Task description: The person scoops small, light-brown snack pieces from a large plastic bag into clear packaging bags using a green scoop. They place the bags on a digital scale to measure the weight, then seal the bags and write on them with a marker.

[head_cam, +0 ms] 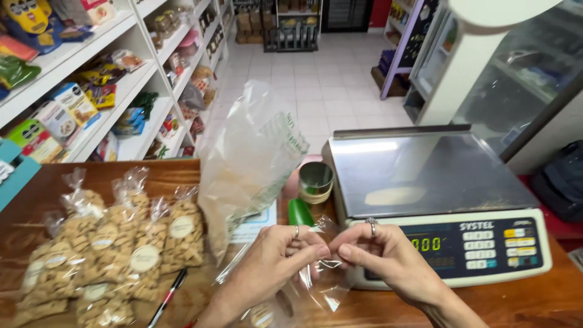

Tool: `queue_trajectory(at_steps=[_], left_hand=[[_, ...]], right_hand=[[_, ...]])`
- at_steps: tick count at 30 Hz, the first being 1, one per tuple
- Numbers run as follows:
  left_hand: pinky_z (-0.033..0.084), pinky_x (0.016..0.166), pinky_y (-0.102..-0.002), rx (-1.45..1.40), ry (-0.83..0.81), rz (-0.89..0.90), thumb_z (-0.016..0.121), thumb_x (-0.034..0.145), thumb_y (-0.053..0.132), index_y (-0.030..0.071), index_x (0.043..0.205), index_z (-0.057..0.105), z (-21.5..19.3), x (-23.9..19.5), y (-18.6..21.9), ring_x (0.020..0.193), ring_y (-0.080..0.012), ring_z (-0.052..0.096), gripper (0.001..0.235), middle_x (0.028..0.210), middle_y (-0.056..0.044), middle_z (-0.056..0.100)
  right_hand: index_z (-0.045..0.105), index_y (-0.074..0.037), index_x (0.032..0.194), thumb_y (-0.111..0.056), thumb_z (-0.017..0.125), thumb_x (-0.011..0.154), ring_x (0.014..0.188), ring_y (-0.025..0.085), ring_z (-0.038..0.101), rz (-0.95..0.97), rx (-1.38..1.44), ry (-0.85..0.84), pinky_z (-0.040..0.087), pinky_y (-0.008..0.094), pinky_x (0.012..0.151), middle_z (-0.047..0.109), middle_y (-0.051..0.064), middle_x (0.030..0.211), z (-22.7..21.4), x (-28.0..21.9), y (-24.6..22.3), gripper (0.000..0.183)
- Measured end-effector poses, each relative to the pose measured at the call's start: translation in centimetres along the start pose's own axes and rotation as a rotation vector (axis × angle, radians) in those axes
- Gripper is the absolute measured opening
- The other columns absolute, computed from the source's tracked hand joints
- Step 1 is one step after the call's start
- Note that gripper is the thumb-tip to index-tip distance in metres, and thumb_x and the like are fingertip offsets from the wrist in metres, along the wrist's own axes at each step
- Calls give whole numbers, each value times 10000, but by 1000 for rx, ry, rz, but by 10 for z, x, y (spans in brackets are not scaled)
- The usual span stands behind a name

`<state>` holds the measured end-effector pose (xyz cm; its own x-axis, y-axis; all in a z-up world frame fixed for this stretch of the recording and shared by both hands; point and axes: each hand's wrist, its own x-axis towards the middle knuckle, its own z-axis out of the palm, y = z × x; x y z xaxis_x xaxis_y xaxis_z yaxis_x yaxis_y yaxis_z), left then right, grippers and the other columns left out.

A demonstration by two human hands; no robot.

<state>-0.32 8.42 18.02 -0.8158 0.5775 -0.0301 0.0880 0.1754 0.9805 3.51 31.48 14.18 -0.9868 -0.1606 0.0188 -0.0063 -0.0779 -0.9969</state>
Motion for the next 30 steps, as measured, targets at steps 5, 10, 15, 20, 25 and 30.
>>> queue_trajectory(at_steps=[5, 10, 15, 20, 25, 30], left_hand=[[352, 375, -191, 22, -25, -16, 826, 856, 125, -7, 840, 750, 15, 28, 8, 405, -63, 495, 153, 527, 7, 596], [574, 622, -192, 591, 205, -100, 774, 825, 237, 220, 971, 745, 12, 52, -6, 725, -48, 669, 149, 835, 71, 762], [480, 756, -326, 764, 642, 376, 737, 835, 362, 155, 990, 750, 94, 57, 5, 799, -140, 635, 259, 963, -3, 737], [324, 1077, -696, 568, 594, 263, 810, 791, 245, 129, 718, 770, 138, 59, -36, 515, -113, 679, 143, 650, 29, 737], [569, 449, -269, 561, 791, 46, 711, 817, 214, 196, 864, 740, 136, 32, -75, 489, -80, 723, 58, 657, 68, 780], [543, 534, -345, 774, 1007, 229, 634, 849, 163, 124, 893, 624, 156, 21, -51, 576, -185, 645, 60, 724, -12, 644]], right_hand=[[783, 85, 877, 73, 780, 837, 545, 166, 630, -20, -8, 144, 520, 269, 492, 726, 145, 653, -47, -7, -5, 42], [732, 66, 806, 45, 777, 846, 518, 143, 592, -126, 44, 222, 486, 250, 457, 709, 141, 649, -96, -13, -7, 64], [705, 38, 802, -12, 823, 816, 497, 108, 570, -215, -108, 317, 470, 213, 428, 690, 93, 624, -87, -14, 12, 129], [683, -21, 761, 100, 835, 726, 551, 68, 553, -292, -211, 329, 450, 191, 461, 627, 13, 641, -74, -14, 72, 197], [629, 64, 785, 148, 846, 777, 572, 214, 763, 46, 149, 41, 629, 281, 536, 797, 225, 664, -75, -17, 95, 233], [574, 25, 753, 67, 759, 838, 608, 205, 686, -38, 163, 2, 617, 313, 551, 764, 200, 768, -59, -17, 67, 207]])
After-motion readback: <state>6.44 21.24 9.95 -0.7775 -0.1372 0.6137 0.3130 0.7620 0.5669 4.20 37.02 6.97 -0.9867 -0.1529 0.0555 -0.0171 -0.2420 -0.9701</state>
